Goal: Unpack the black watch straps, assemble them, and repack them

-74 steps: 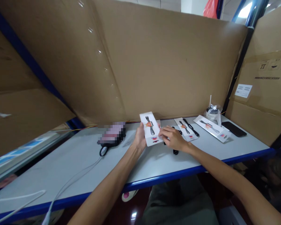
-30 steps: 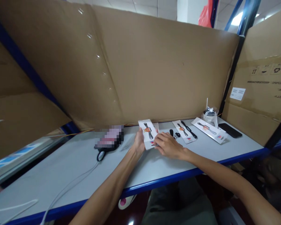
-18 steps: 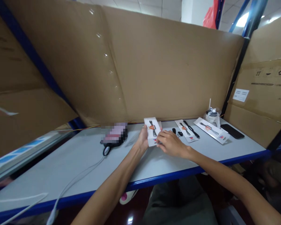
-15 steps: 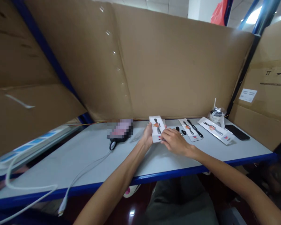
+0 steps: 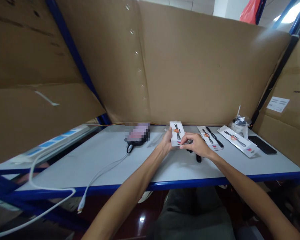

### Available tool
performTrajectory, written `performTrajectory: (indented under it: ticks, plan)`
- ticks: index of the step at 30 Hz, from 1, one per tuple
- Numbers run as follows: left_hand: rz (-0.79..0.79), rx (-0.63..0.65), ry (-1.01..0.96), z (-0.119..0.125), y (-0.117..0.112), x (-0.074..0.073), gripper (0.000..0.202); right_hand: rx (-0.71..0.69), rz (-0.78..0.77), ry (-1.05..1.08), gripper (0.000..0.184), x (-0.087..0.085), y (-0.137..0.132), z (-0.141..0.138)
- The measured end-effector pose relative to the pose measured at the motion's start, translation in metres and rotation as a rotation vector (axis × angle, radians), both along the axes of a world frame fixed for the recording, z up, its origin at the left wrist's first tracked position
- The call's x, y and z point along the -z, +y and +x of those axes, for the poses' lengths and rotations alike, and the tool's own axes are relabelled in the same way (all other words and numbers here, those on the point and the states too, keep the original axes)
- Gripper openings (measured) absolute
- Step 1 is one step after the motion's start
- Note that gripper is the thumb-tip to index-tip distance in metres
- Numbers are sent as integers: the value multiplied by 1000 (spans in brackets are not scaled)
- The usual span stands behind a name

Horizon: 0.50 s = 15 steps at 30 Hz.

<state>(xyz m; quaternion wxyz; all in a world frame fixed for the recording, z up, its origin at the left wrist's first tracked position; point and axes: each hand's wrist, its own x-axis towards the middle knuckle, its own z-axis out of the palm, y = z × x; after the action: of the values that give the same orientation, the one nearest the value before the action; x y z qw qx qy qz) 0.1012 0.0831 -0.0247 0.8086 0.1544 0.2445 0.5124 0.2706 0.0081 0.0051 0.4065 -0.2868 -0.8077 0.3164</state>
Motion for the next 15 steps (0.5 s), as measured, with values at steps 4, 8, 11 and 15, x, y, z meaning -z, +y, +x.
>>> performTrajectory:
  ticks: [4, 8, 11, 15]
  plan:
    - [-3, -26, 56, -2, -3, -3, 54, 22, 47, -24, 11, 7, -2, -2]
    - [-12, -5, 51, -1, -6, -5, 60, 34, 120, -25, 11, 14, -1, -1]
    - [-12, -1, 9, 0, -6, -4, 60, 32, 177, -69, 10, 15, -1, 2]
    - [3, 13, 2, 1, -8, -4, 57, 5, 230, -133, 10, 15, -2, 5]
